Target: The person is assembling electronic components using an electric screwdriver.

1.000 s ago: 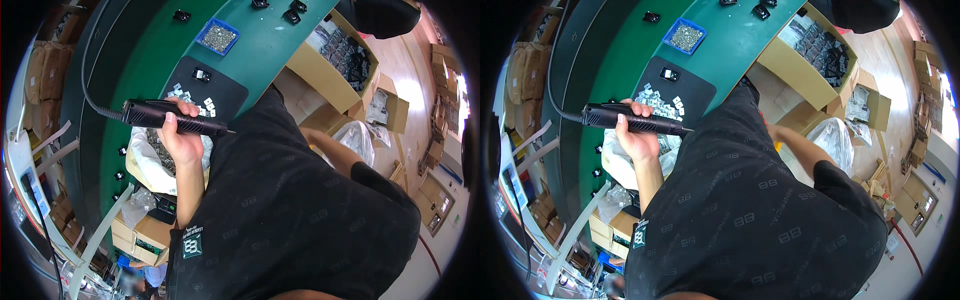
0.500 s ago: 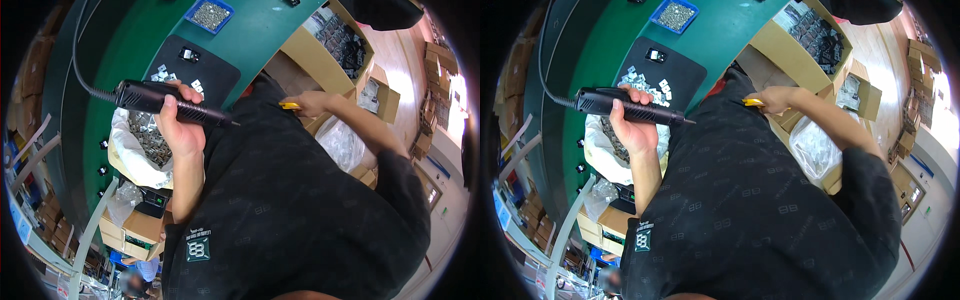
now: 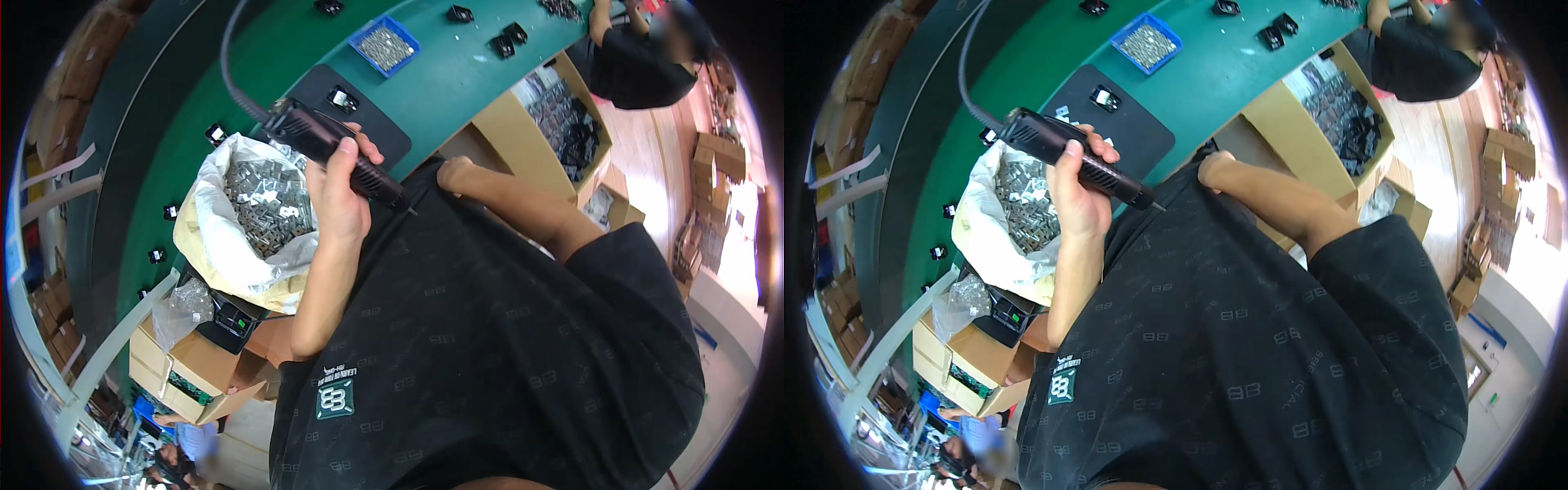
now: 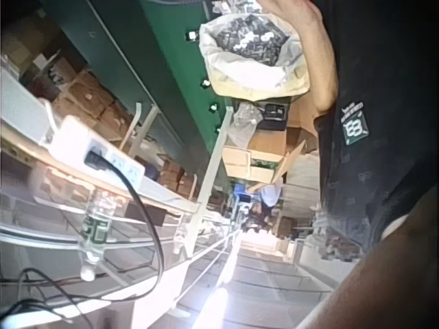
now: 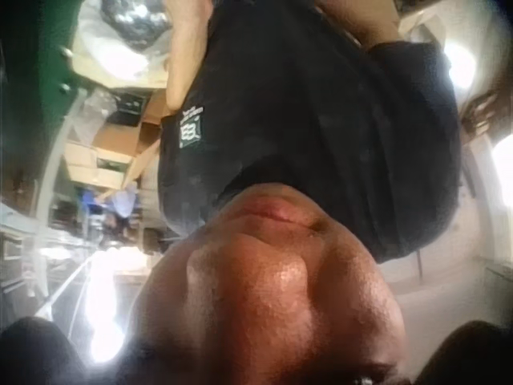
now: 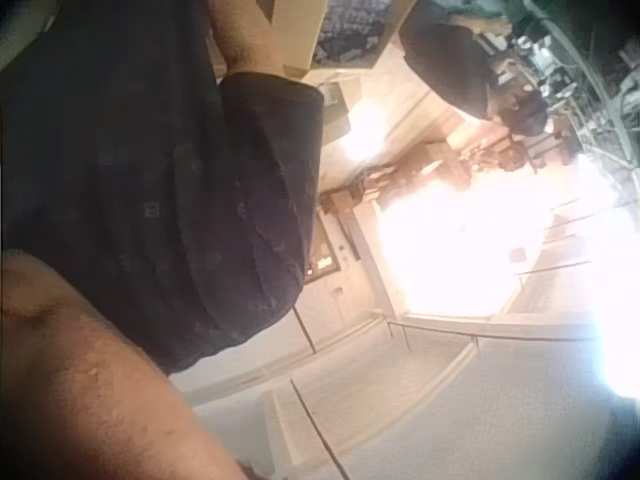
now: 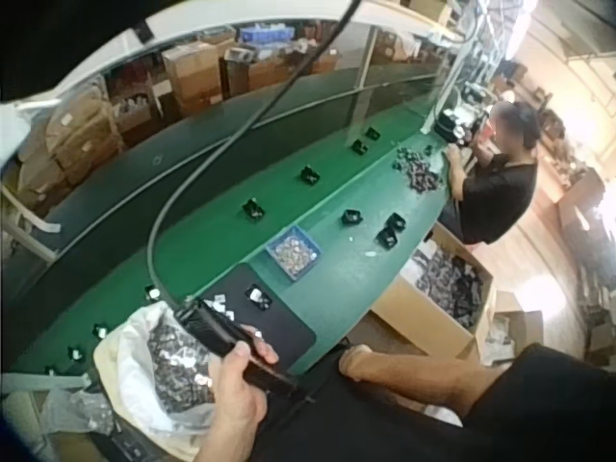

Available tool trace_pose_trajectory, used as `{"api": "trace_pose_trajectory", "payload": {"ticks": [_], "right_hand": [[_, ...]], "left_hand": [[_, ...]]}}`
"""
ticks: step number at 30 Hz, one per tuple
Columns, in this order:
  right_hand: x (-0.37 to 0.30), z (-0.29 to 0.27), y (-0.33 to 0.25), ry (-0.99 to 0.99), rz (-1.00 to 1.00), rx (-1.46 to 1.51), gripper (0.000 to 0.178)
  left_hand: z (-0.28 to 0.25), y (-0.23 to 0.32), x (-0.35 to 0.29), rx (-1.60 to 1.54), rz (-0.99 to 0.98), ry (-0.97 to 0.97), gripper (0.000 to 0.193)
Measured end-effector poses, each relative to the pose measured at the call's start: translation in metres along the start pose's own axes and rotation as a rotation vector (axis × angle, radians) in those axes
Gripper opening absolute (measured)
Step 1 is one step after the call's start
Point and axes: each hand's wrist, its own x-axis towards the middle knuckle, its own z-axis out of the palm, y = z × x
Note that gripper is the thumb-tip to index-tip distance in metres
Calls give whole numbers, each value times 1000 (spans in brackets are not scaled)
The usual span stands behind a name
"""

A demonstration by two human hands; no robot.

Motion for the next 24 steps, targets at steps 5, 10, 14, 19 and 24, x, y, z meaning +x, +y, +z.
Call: {"api": "trace_pose_trajectory", "payload": {"ticks": [5,10,14,19,24], "right_hand": [[-35,4,24,9,-98,459,24],[-45,81,23,311,-320,1404,31],[2,87,24,612,-164,956,20],[-18,66,22,702,-94,882,19],[-40,102,47,562,-571,1437,52]], "left_hand": [[-5,5,-6,-43,34,-3,22],[-4,4,-7,-52,23,12,19],[4,-4,2,-78,-5,0,18],[5,-6,2,-46,-4,-13,17],[3,-5,1,98,73,4,16]]}}
